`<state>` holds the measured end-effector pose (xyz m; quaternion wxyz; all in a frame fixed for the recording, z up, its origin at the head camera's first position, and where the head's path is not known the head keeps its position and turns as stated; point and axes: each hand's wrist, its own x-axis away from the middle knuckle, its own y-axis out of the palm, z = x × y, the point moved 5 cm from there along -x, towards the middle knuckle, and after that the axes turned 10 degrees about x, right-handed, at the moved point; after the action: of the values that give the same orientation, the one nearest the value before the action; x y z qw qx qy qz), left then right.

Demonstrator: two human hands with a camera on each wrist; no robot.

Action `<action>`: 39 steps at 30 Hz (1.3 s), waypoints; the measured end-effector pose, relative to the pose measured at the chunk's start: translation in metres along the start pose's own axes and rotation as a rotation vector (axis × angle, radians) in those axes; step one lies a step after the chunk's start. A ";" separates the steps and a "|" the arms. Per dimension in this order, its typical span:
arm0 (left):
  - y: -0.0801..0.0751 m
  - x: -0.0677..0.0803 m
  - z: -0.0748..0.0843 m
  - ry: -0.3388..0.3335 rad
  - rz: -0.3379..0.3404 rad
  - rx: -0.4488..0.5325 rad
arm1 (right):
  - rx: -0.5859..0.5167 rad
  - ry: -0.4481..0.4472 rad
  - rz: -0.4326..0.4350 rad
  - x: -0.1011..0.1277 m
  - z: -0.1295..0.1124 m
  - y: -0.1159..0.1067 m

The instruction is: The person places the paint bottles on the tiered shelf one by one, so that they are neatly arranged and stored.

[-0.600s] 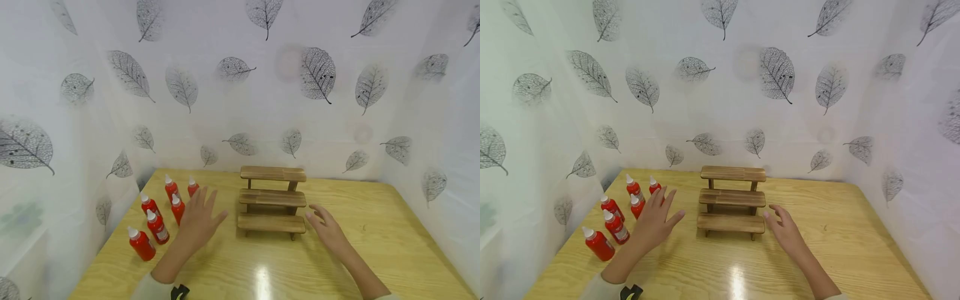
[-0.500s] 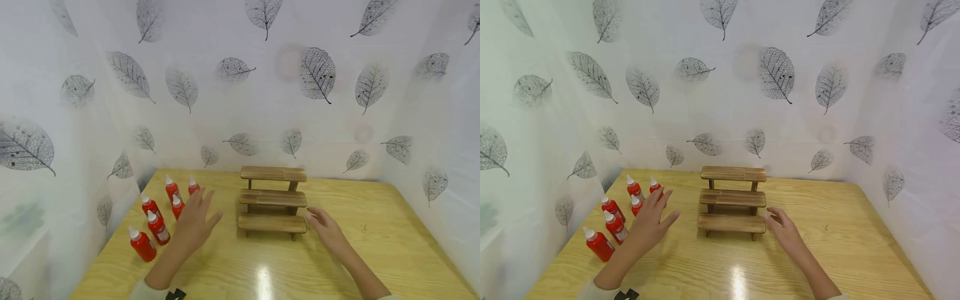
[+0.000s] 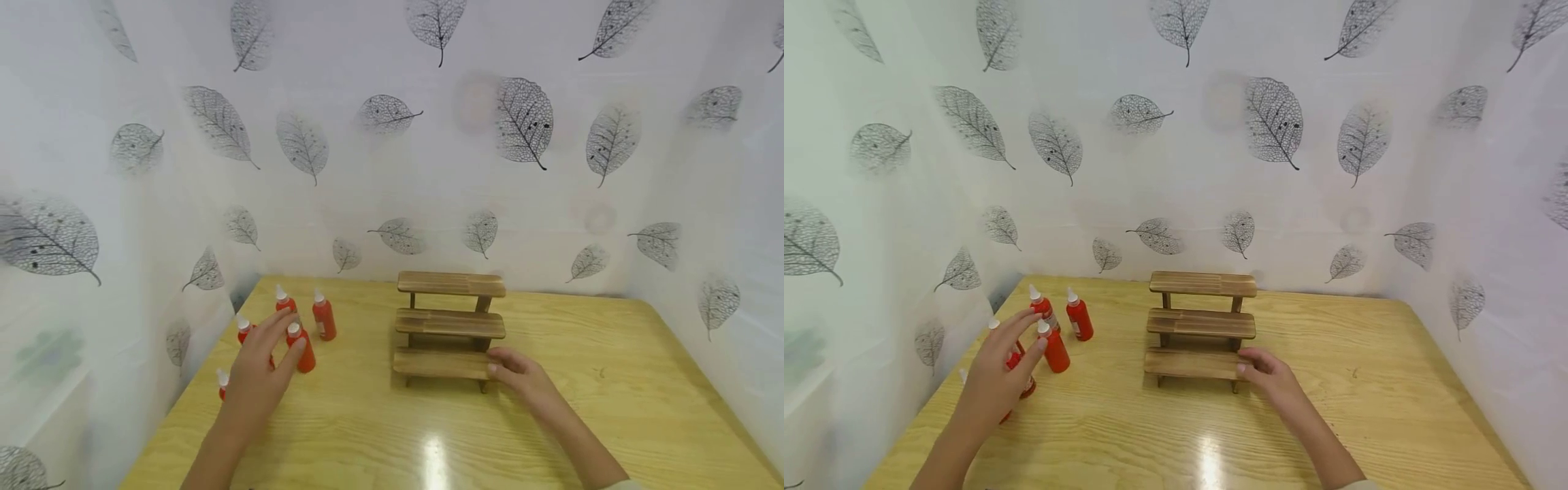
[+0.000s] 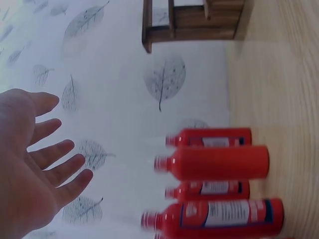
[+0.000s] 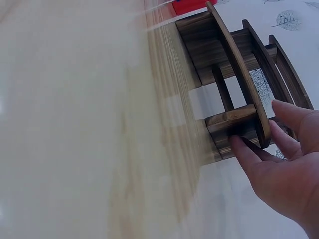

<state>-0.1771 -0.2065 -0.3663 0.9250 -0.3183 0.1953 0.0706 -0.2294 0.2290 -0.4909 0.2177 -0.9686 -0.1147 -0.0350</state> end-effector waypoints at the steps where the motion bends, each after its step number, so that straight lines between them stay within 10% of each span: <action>1: -0.005 0.001 -0.001 0.005 0.021 -0.004 | -0.006 0.001 0.002 0.000 0.000 0.000; 11: -0.047 0.022 -0.030 -0.071 0.157 -0.026 | -0.024 -0.001 -0.011 0.000 -0.001 0.002; 21: -0.062 0.058 -0.077 -0.355 0.173 -0.027 | -0.035 0.024 -0.018 -0.001 0.003 0.002; 39: -0.041 0.073 -0.125 -0.647 -0.033 0.127 | -0.024 0.021 0.001 0.000 0.004 0.002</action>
<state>-0.1398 -0.3152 -0.4629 0.9580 -0.2242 -0.1099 0.1410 -0.2292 0.2288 -0.4953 0.2073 -0.9708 -0.1117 -0.0465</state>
